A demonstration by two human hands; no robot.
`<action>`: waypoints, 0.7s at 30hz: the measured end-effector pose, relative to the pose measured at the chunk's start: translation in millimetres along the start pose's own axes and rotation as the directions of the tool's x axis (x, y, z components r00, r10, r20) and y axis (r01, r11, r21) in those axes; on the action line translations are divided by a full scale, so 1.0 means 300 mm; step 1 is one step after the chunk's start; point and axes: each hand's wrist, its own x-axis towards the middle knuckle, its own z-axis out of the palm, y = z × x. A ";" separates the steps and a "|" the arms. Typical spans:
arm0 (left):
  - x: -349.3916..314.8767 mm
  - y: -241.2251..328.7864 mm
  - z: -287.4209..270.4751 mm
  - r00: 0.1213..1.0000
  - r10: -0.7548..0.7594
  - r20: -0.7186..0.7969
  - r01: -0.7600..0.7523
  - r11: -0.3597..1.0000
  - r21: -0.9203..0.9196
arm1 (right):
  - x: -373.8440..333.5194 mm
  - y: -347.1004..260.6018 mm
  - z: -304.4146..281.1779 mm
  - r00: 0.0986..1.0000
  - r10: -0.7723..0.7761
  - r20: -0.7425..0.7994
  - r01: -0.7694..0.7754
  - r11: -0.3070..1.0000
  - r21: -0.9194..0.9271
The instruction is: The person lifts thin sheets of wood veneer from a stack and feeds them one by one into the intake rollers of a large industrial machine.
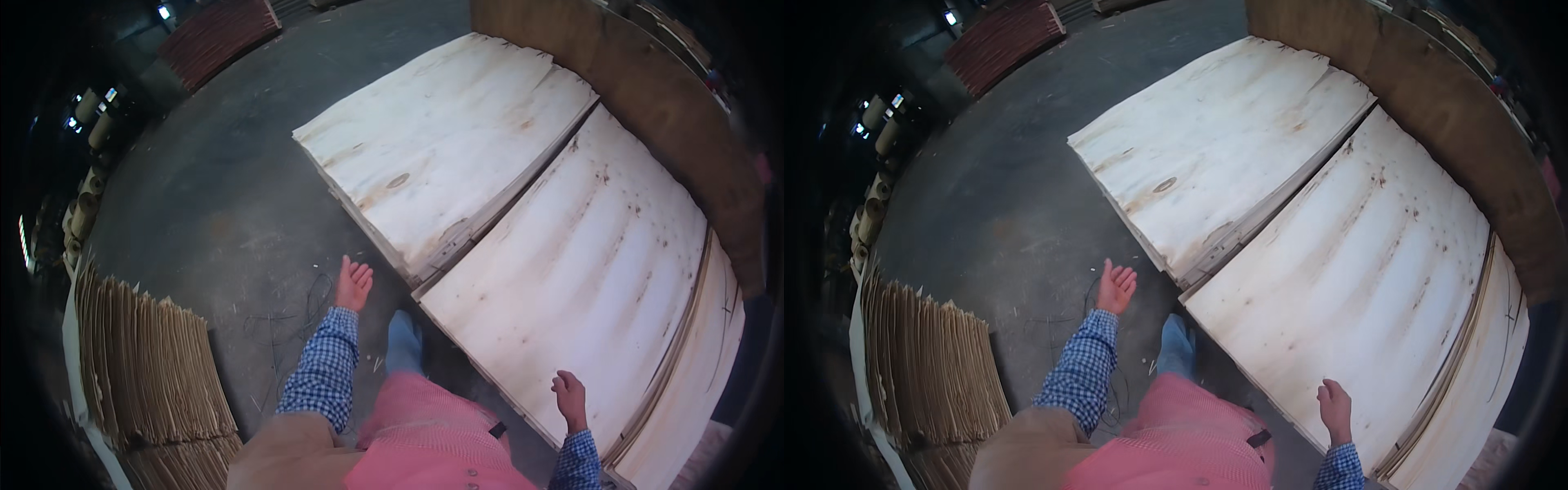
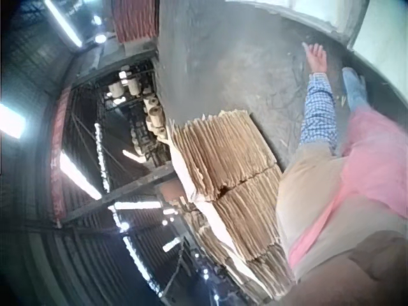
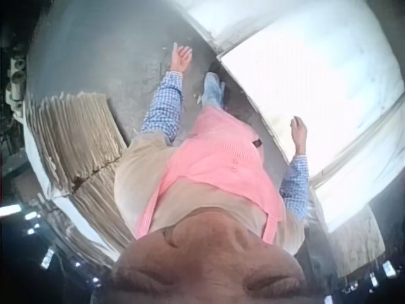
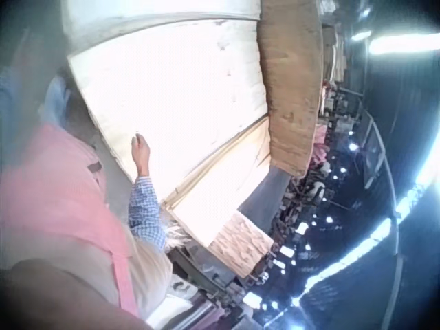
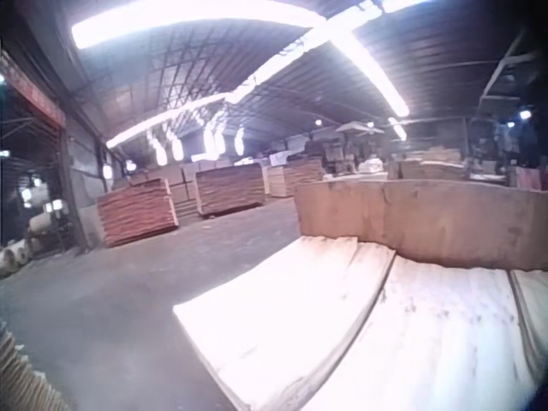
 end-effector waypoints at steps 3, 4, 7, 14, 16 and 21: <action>0.450 0.050 -0.021 0.982 -0.071 -0.173 0.100 0.981 0.166 | 0.012 -0.083 0.271 0.976 0.215 -0.022 -0.208 0.962 0.177; 0.552 0.033 -0.011 0.982 -0.101 -0.159 0.133 0.969 0.209 | -0.001 -0.104 0.320 0.962 0.273 0.022 -0.272 0.945 0.182; 0.629 0.062 0.112 0.953 -0.187 -0.239 0.262 0.904 0.338 | 0.033 -0.210 0.478 0.933 0.331 0.142 -0.350 0.926 0.141; 0.641 0.263 0.165 0.835 -0.517 -0.189 0.551 0.790 0.269 | 0.550 -0.658 0.758 0.949 0.171 0.266 -0.229 0.952 0.202; 0.605 0.309 0.177 0.850 -0.523 -0.068 0.521 0.814 0.257 | 0.730 -0.728 0.861 0.906 0.255 0.338 -0.384 0.833 0.399; 0.594 0.416 0.226 0.842 -0.536 -0.050 0.504 0.751 0.428 | 0.975 -0.928 1.016 0.857 0.231 0.461 -0.474 0.002 0.880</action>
